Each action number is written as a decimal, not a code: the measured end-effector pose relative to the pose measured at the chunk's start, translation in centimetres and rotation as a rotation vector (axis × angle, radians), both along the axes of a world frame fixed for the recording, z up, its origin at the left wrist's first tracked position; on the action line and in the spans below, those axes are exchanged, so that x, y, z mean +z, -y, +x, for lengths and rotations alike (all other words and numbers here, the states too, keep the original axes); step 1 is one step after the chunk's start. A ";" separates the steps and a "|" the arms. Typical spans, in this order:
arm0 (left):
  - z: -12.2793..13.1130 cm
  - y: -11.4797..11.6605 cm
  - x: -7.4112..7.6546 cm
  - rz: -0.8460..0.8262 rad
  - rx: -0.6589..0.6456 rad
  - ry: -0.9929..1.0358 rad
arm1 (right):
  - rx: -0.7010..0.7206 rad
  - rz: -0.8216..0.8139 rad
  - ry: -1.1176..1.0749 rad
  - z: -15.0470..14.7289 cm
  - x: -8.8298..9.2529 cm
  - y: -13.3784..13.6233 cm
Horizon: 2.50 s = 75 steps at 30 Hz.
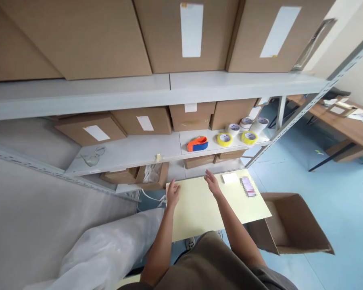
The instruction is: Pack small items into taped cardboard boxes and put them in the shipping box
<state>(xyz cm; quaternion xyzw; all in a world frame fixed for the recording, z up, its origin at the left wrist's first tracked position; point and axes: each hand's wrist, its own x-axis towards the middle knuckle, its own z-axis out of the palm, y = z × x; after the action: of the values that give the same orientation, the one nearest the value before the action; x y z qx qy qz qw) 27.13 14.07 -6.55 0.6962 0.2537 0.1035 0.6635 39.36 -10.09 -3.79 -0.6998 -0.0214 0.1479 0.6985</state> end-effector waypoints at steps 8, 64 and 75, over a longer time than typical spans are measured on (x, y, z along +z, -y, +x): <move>7.4 5.7 5.8 0.257 -0.093 0.209 | 0.055 -0.017 0.257 8.7 5.7 2.1; -3.6 23.6 0.2 0.290 -0.123 -0.077 | 0.201 -1.149 -0.023 -2.0 -14.2 29.1; -8.7 19.4 1.8 0.124 0.076 -0.119 | 0.261 -0.599 0.084 0.1 -9.4 20.3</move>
<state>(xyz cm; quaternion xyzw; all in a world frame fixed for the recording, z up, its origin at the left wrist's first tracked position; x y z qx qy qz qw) 18.41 -5.34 -4.72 0.7308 0.3120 0.1026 0.5983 39.45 -30.40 -13.14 -0.8710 -0.0954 0.2069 0.4352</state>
